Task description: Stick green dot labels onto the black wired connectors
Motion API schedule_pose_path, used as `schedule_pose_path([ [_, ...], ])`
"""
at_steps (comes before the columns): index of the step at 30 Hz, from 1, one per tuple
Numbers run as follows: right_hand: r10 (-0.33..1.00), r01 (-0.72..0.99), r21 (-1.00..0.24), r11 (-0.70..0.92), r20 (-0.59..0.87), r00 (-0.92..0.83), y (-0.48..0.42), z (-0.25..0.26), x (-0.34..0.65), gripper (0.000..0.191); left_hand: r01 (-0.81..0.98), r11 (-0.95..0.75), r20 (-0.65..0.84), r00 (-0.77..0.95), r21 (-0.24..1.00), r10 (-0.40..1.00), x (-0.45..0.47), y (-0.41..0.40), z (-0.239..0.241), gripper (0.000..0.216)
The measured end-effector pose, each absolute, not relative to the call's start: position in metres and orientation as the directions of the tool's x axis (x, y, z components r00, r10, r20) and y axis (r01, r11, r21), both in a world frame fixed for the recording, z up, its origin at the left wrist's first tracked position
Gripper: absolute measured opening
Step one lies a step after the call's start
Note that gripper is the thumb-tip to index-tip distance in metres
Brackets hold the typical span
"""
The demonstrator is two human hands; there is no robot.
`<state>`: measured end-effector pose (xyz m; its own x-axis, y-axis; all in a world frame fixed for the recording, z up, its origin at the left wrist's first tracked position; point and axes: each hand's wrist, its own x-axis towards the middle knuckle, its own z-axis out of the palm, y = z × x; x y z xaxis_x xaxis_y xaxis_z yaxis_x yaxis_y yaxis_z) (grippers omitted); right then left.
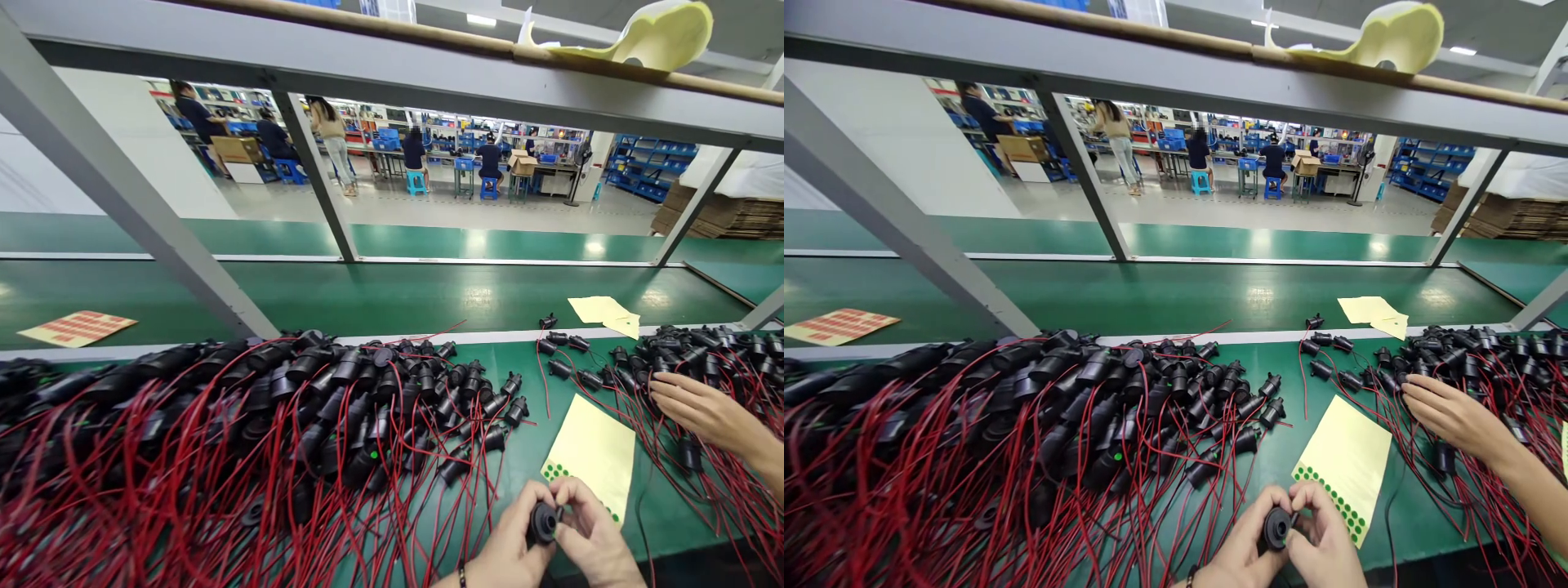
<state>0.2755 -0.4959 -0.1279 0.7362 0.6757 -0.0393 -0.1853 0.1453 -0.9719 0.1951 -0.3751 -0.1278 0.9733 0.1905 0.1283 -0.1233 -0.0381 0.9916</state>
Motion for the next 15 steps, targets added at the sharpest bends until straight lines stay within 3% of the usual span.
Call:
schedule_pose_path([
  [3,0.673,-0.361,-0.899,0.246,-0.110,0.732,-0.489,-0.131,0.270,0.026,-0.173,-0.073,0.184,0.966,0.982,0.182,0.196,-0.375,-0.130,0.021],
  [9,0.694,-0.492,-0.819,0.296,-0.170,0.700,-0.485,-0.125,0.264,0.024,-0.170,-0.085,0.183,0.968,0.982,0.174,0.196,-0.374,-0.115,0.023],
  [15,0.649,-0.442,-0.836,0.327,-0.141,0.748,-0.484,-0.131,0.264,0.021,-0.214,-0.118,0.231,0.959,0.970,0.162,0.199,-0.374,-0.128,0.026],
])
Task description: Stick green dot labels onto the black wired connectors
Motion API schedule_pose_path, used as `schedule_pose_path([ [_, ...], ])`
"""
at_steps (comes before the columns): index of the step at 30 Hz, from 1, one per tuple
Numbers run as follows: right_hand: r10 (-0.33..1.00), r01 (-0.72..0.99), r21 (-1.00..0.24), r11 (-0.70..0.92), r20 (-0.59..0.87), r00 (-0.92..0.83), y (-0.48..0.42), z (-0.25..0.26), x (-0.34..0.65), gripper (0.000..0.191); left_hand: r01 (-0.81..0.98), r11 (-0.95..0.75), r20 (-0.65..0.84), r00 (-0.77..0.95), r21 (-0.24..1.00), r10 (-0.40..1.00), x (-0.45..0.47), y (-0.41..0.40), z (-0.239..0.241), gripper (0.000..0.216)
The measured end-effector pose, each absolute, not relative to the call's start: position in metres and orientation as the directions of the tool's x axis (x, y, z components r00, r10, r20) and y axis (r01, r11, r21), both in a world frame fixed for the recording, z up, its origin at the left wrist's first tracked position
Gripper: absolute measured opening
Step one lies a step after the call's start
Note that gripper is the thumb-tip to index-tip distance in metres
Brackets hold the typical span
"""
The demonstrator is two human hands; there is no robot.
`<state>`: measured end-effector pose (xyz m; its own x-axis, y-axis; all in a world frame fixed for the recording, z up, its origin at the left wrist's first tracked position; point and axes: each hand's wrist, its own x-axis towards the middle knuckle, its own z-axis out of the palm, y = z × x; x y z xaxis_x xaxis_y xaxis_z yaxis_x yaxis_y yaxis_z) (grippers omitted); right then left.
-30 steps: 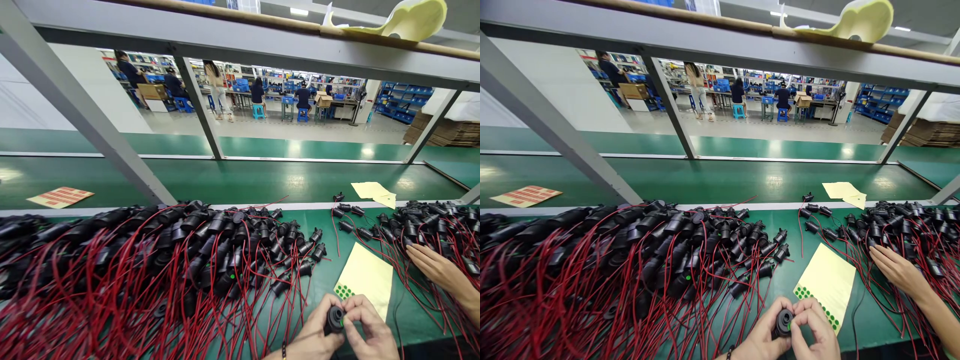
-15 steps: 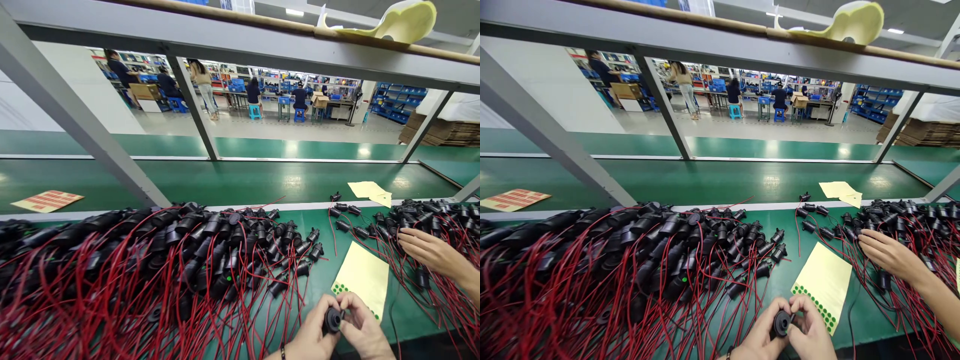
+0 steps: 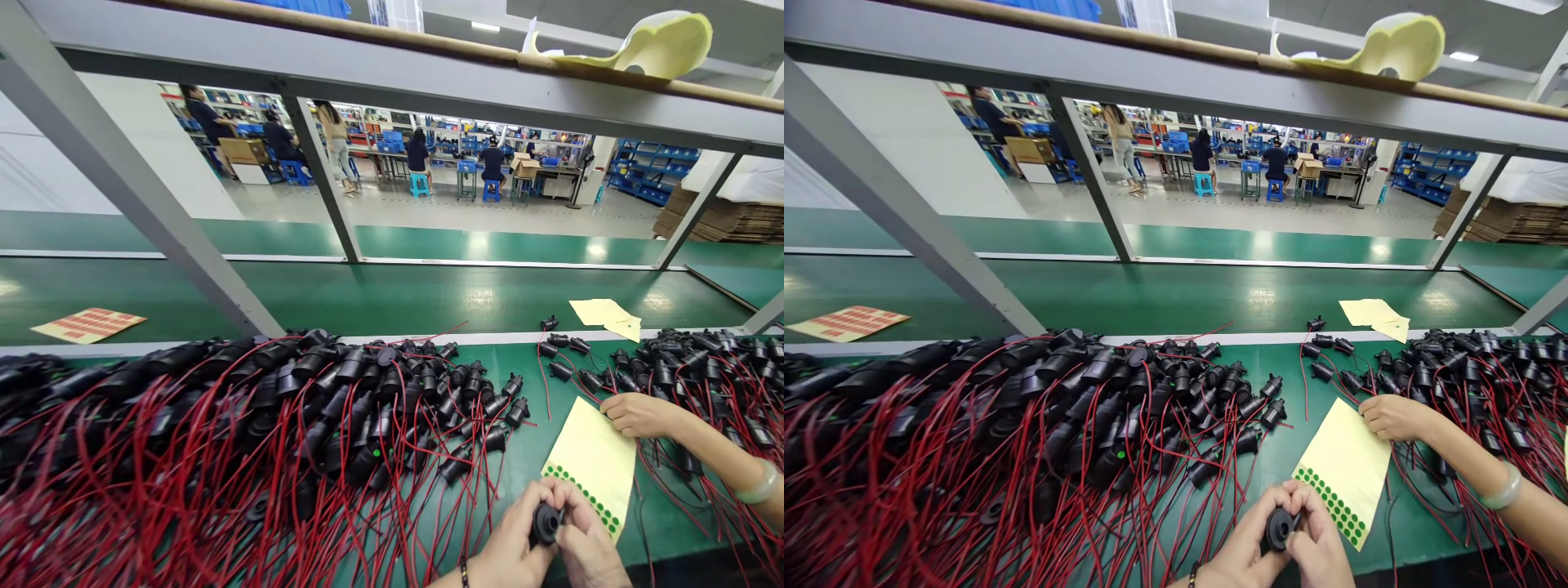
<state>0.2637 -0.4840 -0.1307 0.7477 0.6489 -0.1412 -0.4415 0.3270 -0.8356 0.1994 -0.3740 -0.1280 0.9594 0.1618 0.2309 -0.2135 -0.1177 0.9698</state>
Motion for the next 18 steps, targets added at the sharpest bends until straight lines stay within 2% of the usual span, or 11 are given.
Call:
schedule_pose_path([
  [5,0.599,-0.404,-0.860,0.311,-0.152,0.786,-0.481,-0.142,0.259,0.024,-0.124,-0.270,0.171,0.973,0.955,0.158,0.197,-0.372,-0.146,0.032],
  [11,0.642,-0.461,-0.839,0.290,-0.187,0.743,-0.481,-0.149,0.266,0.033,0.008,-0.312,0.016,0.997,0.950,0.073,0.194,-0.359,-0.112,0.032],
  [15,0.538,-0.315,-0.916,0.249,-0.140,0.832,-0.488,-0.146,0.280,0.037,0.164,-0.470,-0.057,0.971,0.867,0.234,0.209,-0.338,-0.087,0.027],
  [18,0.477,-0.182,-0.966,0.184,-0.074,0.876,-0.500,-0.143,0.295,0.034,0.256,-0.700,0.013,0.935,0.667,0.355,0.231,-0.316,-0.079,0.035],
])
